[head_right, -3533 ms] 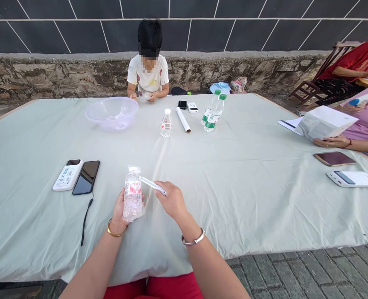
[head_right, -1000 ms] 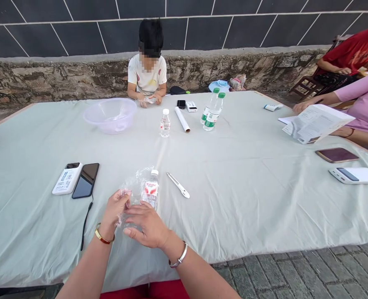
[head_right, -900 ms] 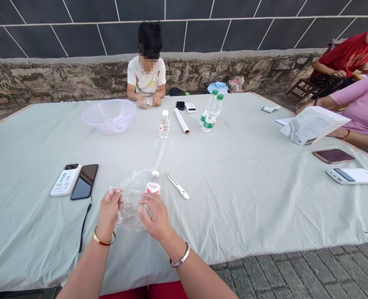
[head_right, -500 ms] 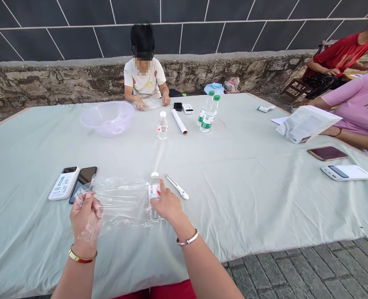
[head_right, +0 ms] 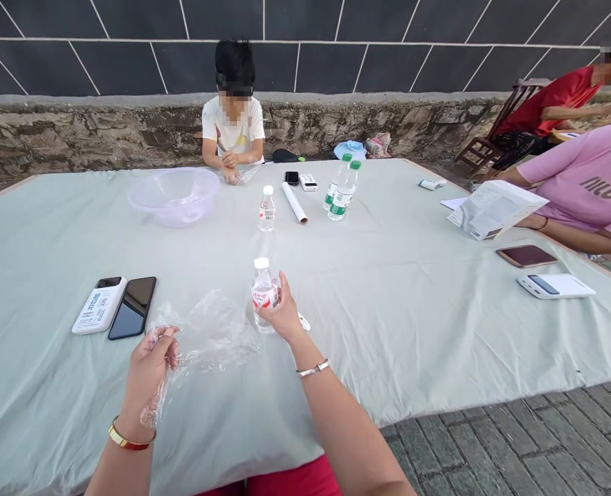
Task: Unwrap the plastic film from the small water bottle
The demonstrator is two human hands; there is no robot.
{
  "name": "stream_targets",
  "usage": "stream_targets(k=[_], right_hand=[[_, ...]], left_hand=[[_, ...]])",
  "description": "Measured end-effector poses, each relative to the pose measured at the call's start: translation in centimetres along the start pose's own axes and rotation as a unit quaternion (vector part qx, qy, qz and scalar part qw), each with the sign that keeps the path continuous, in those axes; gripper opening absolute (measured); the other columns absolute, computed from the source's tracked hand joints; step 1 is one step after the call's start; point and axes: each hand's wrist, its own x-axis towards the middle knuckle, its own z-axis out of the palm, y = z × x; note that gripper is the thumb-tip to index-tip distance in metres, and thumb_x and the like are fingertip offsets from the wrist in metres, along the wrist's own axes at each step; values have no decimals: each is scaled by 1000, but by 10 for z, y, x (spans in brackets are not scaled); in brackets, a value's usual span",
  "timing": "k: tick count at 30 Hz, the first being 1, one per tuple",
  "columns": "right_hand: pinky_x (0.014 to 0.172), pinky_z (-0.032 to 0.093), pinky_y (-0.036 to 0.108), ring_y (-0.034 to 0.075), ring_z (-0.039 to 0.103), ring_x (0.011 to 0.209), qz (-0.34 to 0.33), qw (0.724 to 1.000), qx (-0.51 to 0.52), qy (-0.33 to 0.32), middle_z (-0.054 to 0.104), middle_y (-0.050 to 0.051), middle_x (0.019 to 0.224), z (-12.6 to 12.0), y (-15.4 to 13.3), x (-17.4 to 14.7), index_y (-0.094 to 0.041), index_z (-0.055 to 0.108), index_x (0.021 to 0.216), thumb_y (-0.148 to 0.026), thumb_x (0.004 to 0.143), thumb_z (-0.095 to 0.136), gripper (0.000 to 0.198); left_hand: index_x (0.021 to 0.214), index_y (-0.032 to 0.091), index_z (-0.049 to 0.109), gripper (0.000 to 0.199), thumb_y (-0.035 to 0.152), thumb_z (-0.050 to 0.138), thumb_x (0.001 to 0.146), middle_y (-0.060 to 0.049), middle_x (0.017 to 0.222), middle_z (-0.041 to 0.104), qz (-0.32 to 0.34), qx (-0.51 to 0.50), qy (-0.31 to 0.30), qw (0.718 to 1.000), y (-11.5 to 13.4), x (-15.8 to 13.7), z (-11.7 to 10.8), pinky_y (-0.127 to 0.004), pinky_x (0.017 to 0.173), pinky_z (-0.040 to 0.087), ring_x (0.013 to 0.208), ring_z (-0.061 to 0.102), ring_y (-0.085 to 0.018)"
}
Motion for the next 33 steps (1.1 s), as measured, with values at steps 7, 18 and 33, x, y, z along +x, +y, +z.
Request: stream_targets(k=[7,18,33], right_hand=[[95,43,40,24,55,110,-156,980,-28,121,56,8,124,26,10,43,-21,40,130,-28,60,68,76],[100,37,37,23,43,124,-74,968,-122,204,38,16,141,-7,13,48,-14,15,142,-31,69,62,89],[93,43,40,23,57,111,-88,883,297,-353,57,15,122,44,-54,-49,-19,20,144,-78,80,3,89]], left_hand=[[83,18,58,32,49,63,73,7,49,47,13,22,-22,999,0,-4,10,-20,44,33,44,40,-8],[94,17,57,34,48,56,80,7,53,46,7,20,-163,986,-3,-25,49,-21,45,35,45,42,-9],[85,18,61,28,45,61,79,3,52,52,-87,-61,-419,902,37,-64,53,-22,41,35,39,45,-9]])
